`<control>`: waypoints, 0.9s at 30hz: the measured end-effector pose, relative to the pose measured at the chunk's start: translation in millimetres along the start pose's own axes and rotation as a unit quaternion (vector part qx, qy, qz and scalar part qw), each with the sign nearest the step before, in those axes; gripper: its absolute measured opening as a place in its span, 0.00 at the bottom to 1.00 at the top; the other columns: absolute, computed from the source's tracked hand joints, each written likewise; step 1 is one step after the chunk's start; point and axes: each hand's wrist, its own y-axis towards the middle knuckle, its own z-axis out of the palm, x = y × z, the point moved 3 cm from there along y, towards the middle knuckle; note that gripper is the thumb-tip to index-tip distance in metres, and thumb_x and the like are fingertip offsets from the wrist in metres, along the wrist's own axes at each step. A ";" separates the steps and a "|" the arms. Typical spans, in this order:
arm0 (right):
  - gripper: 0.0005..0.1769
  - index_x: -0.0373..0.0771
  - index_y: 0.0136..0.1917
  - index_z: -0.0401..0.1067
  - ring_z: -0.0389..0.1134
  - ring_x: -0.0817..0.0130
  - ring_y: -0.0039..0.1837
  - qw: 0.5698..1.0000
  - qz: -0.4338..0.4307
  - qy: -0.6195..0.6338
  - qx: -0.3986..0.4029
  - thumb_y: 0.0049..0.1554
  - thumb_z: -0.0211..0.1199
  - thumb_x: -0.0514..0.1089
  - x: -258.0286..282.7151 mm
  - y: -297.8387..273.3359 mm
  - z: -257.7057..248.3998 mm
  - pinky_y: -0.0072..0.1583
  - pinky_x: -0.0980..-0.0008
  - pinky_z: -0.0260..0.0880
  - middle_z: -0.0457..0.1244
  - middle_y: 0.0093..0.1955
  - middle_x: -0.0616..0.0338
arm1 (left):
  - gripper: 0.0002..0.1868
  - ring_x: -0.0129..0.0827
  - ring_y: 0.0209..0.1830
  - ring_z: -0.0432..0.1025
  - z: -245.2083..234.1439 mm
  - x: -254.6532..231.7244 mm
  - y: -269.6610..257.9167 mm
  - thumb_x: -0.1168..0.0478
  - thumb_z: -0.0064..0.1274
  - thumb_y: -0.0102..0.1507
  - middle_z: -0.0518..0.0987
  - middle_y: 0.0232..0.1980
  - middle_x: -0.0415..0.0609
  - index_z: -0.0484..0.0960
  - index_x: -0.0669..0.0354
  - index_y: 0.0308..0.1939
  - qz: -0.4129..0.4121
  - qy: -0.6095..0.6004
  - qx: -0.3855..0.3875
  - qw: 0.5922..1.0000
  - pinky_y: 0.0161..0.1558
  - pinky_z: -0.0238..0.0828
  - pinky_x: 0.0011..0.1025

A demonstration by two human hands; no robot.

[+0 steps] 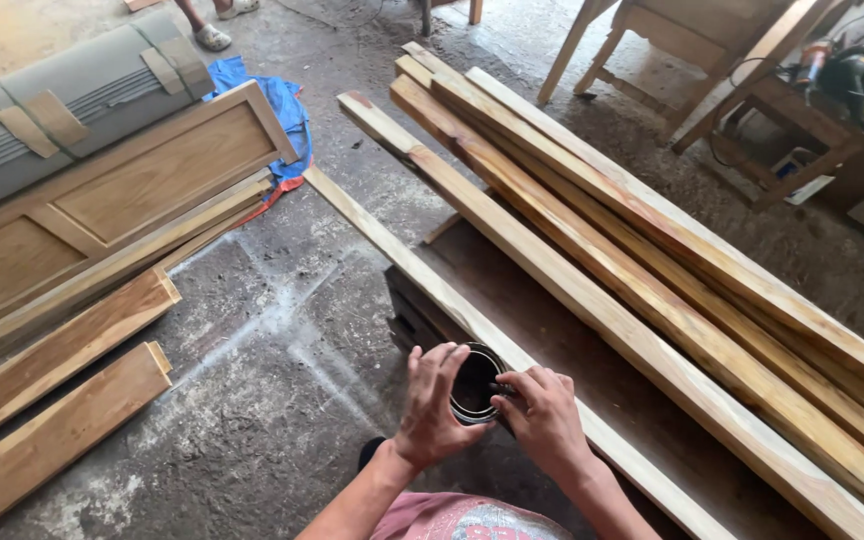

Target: Apply wood stain to several long wooden slats using a brush.

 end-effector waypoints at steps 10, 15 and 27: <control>0.12 0.46 0.48 0.81 0.67 0.63 0.49 0.999 0.034 -0.018 0.017 0.48 0.72 0.47 81.5 95.6 75.6 0.57 0.61 0.58 0.67 0.41 0.61 | 0.58 0.55 0.71 0.62 -69.5 113.4 31.7 0.45 0.74 0.46 0.66 0.68 0.62 0.59 0.57 0.73 0.033 -0.045 0.035 0.998 0.73 0.44 0.67; 0.10 0.42 0.48 0.77 0.67 0.63 0.51 0.971 0.158 0.131 -0.120 0.53 0.70 0.44 94.2 96.1 66.5 0.48 0.69 0.75 0.67 0.45 0.58 | 0.60 0.55 0.72 0.62 -91.1 145.8 55.7 0.47 0.75 0.43 0.66 0.69 0.61 0.58 0.57 0.74 0.027 -0.059 0.046 0.997 0.74 0.43 0.67; 0.11 0.37 0.53 0.77 0.62 0.76 0.32 0.918 0.298 0.162 -0.205 0.59 0.67 0.44 34.4 82.6 55.7 0.35 0.75 0.60 0.65 0.31 0.57 | 0.61 0.54 0.71 0.62 -76.4 179.2 107.4 0.49 0.76 0.43 0.66 0.70 0.59 0.57 0.56 0.74 -0.016 -0.064 0.039 0.997 0.73 0.43 0.66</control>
